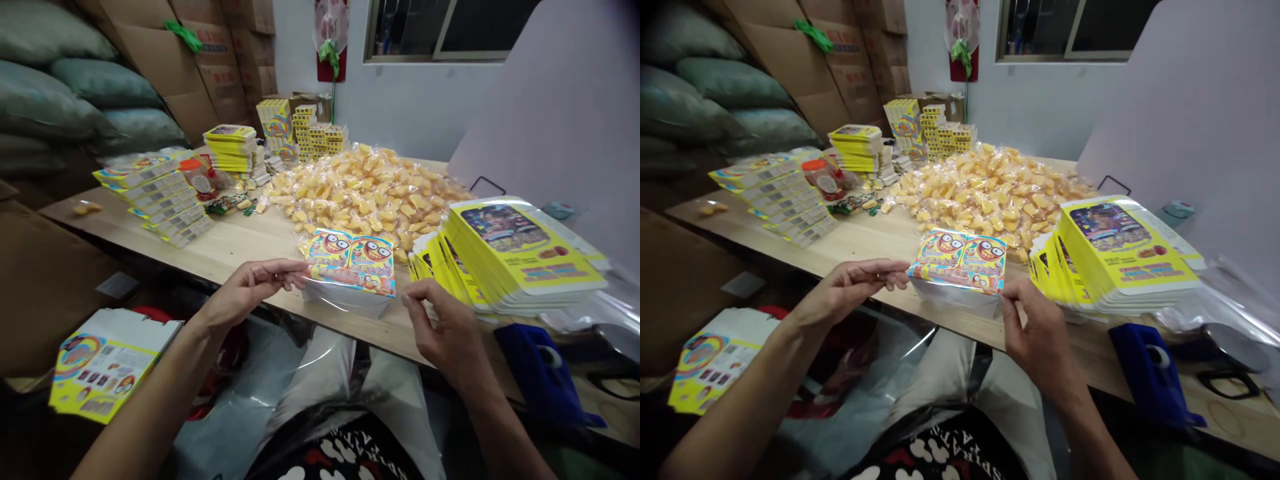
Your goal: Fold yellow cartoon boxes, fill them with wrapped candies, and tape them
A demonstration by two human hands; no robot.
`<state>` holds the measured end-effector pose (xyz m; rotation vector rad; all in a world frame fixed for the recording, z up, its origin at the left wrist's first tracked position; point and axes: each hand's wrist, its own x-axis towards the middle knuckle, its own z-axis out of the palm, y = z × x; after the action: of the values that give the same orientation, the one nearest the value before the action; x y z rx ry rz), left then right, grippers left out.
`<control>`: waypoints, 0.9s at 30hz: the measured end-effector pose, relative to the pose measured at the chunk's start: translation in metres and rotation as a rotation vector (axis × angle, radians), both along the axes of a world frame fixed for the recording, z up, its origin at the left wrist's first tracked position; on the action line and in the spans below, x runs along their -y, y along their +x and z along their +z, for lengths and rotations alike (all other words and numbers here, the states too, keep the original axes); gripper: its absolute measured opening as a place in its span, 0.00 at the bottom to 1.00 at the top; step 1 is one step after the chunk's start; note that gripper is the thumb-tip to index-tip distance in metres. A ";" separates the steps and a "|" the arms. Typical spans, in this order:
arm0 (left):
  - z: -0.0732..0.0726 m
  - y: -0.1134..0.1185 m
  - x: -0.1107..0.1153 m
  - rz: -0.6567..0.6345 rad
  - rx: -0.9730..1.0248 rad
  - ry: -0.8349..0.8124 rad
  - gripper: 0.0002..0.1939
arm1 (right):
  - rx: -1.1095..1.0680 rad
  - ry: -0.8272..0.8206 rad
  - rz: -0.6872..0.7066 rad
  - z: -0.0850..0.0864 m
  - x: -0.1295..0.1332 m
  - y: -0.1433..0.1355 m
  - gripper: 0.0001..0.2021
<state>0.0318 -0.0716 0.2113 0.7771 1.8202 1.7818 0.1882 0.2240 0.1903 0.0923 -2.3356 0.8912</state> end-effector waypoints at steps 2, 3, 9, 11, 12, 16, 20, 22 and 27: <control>-0.005 -0.004 0.002 0.008 -0.130 -0.053 0.19 | 0.061 -0.043 -0.012 -0.004 -0.002 -0.004 0.04; -0.008 -0.006 0.001 0.045 -0.210 -0.058 0.16 | 0.088 -0.074 -0.013 -0.007 -0.002 -0.007 0.03; -0.031 -0.012 -0.015 0.317 -0.272 0.155 0.05 | 0.260 -0.396 0.001 -0.029 -0.001 -0.029 0.07; -0.035 -0.013 -0.017 0.331 -0.152 0.176 0.07 | 0.293 -0.479 0.007 -0.032 -0.001 -0.033 0.07; -0.035 -0.013 -0.018 0.335 -0.119 0.175 0.08 | 0.316 -0.483 0.011 -0.032 -0.002 -0.035 0.07; -0.031 -0.015 -0.017 0.397 -0.206 0.198 0.06 | 0.372 -0.371 0.015 -0.032 -0.002 -0.038 0.11; -0.029 -0.018 -0.014 0.369 0.017 0.312 0.05 | 0.330 -0.358 -0.015 -0.029 0.006 -0.036 0.10; -0.033 -0.019 -0.013 0.354 0.125 0.343 0.09 | 0.263 -0.326 -0.046 -0.023 0.010 -0.033 0.07; -0.045 -0.015 -0.013 0.370 -0.209 0.268 0.17 | 0.157 -0.239 -0.080 -0.006 0.012 -0.025 0.04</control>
<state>0.0166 -0.0583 0.1666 0.7885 1.9854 2.2923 0.1631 0.2122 0.1843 -0.1752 -2.3356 1.1660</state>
